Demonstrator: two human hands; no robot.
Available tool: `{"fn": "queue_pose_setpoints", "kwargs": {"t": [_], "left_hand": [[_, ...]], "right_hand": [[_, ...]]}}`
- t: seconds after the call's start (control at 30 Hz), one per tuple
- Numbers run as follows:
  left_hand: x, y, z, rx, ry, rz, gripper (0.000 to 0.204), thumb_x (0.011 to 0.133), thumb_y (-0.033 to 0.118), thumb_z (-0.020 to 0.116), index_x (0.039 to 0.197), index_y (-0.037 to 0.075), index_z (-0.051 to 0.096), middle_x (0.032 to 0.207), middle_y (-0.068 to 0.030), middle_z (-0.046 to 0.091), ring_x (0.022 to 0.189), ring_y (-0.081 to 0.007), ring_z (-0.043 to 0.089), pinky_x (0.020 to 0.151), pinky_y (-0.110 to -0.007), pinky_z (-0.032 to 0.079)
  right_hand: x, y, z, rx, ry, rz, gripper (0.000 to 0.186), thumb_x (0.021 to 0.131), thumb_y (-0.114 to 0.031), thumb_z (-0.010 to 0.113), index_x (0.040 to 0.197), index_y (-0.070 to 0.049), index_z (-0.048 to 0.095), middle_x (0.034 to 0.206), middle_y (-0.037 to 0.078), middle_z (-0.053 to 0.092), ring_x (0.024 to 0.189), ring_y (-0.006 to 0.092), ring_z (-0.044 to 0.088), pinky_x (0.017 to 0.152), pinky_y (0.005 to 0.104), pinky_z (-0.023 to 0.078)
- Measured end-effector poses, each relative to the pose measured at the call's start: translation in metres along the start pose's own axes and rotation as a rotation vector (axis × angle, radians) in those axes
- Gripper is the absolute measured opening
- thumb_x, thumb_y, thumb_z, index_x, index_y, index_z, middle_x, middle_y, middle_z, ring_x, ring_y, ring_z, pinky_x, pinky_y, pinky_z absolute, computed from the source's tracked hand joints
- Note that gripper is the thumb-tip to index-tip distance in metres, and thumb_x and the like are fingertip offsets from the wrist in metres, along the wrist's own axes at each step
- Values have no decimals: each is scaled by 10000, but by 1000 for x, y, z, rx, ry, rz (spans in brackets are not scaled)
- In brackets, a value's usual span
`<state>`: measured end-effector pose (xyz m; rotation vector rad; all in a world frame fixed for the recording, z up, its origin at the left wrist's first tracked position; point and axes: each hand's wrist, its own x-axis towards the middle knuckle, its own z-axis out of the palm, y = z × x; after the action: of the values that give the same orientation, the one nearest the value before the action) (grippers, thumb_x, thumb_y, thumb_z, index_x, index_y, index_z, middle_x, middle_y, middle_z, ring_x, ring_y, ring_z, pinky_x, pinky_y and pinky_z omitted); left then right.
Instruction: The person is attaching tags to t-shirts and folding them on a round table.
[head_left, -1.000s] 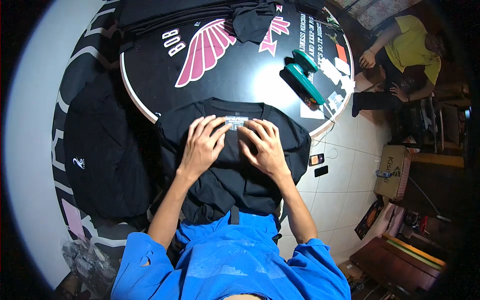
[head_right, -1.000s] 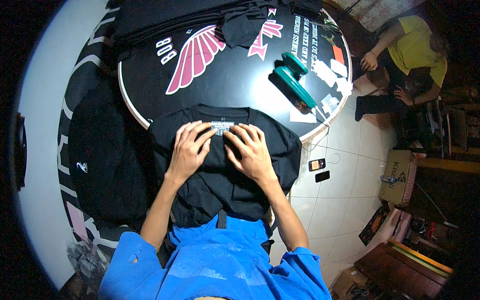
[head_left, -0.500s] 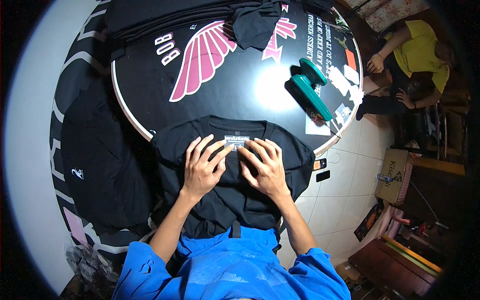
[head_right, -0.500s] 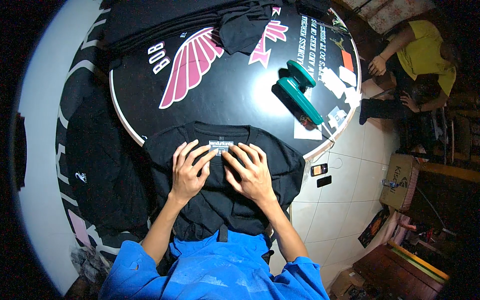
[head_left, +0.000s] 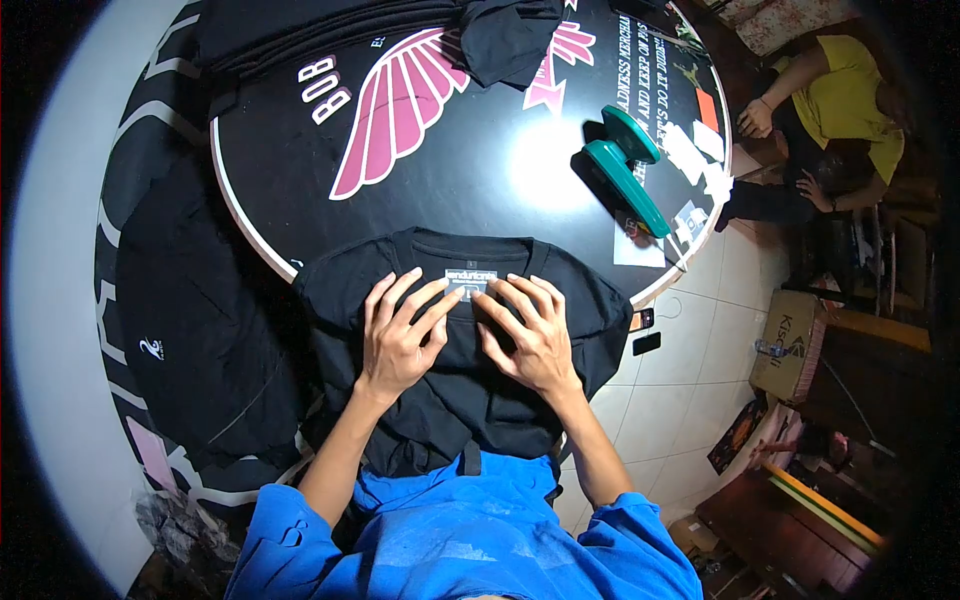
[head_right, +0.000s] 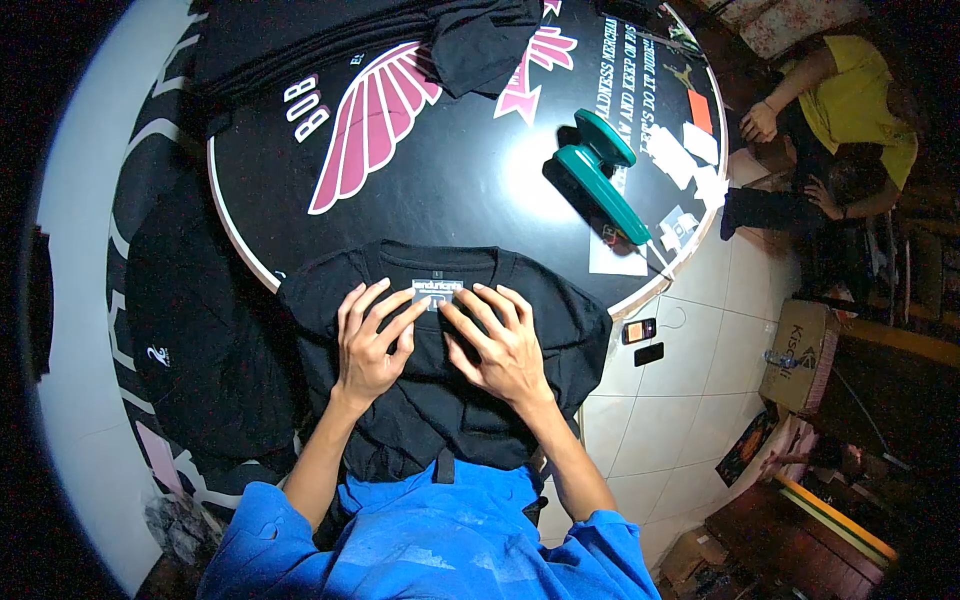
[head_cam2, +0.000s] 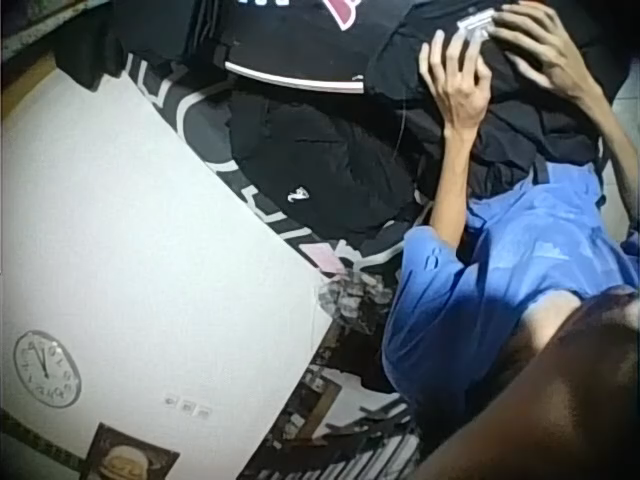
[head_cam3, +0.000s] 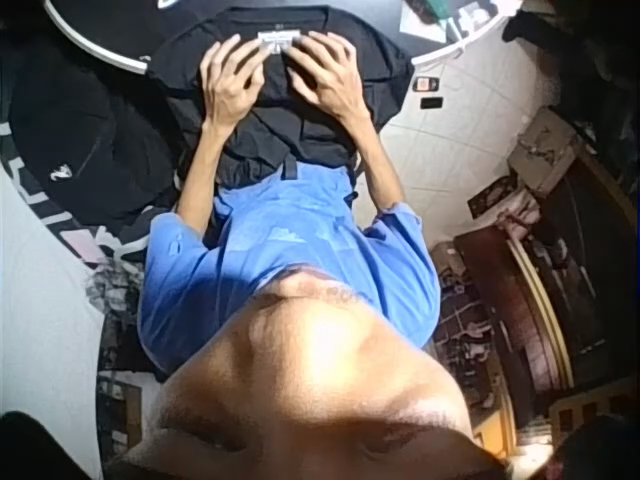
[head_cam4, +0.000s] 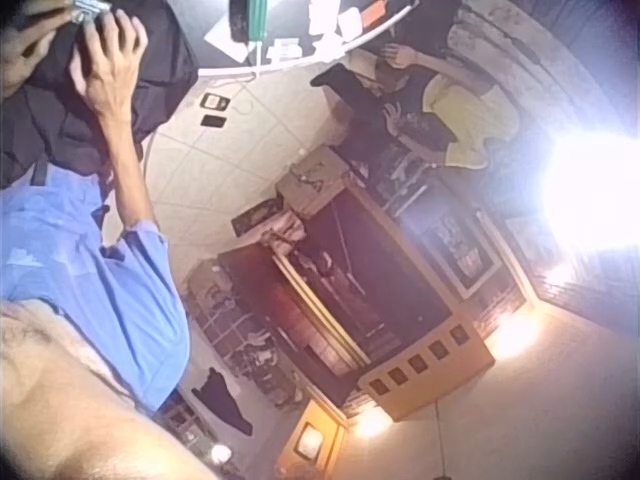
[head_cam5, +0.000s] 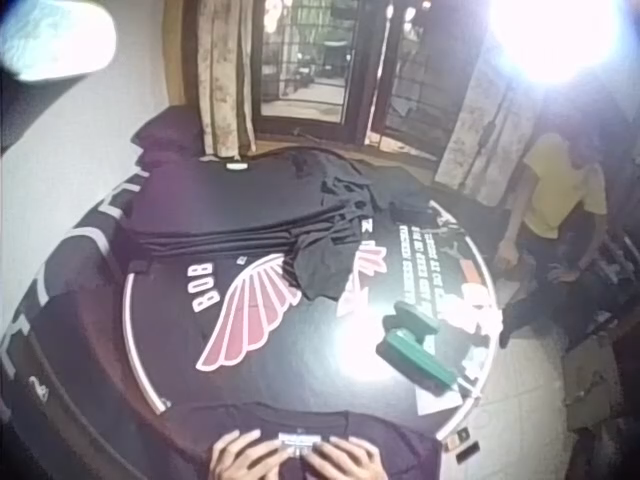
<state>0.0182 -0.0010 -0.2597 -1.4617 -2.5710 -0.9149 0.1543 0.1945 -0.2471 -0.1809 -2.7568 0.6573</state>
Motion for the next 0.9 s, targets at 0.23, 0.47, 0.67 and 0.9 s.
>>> {"fn": "queue_pose_setpoints", "kwargs": {"t": [0.23, 0.47, 0.67, 0.9], "left_hand": [[0, 0, 0, 1, -6, 0, 346, 1032, 190, 675, 1345, 202, 822, 1397, -20, 731, 1408, -281, 592, 1268, -536, 384], [0, 0, -1, 18, -5, 0, 347, 1021, 191, 699, 1345, 204, 823, 1426, 0, 725, 1406, -274, 596, 1262, -510, 393], [2, 2, -2, 14, -5, -7, 343, 1024, 186, 694, 1343, 198, 820, 1411, -7, 725, 1409, -274, 591, 1258, -510, 391], [13, 9, -9, -6, -12, -24, 304, 998, 156, 712, 1285, 158, 813, 1332, -34, 730, 1348, -286, 608, 1212, -518, 405]], "right_hand": [[-1, 0, 0, 5, -1, 4, 483, 933, -280, 802, 1397, -157, 753, 1460, 92, 691, 1393, 305, 603, 1234, 522, 406], [0, 0, 0, 7, -5, 0, 475, 932, -274, 803, 1389, -152, 755, 1461, 94, 691, 1391, 306, 604, 1234, 525, 405], [2, -1, 0, 12, 13, 1, 486, 891, -245, 817, 1366, -158, 768, 1429, 81, 690, 1396, 311, 590, 1214, 528, 419], [16, -13, -6, -27, 12, 28, 383, 905, -217, 824, 1269, -119, 756, 1339, 90, 696, 1317, 313, 605, 1155, 528, 438]]}}
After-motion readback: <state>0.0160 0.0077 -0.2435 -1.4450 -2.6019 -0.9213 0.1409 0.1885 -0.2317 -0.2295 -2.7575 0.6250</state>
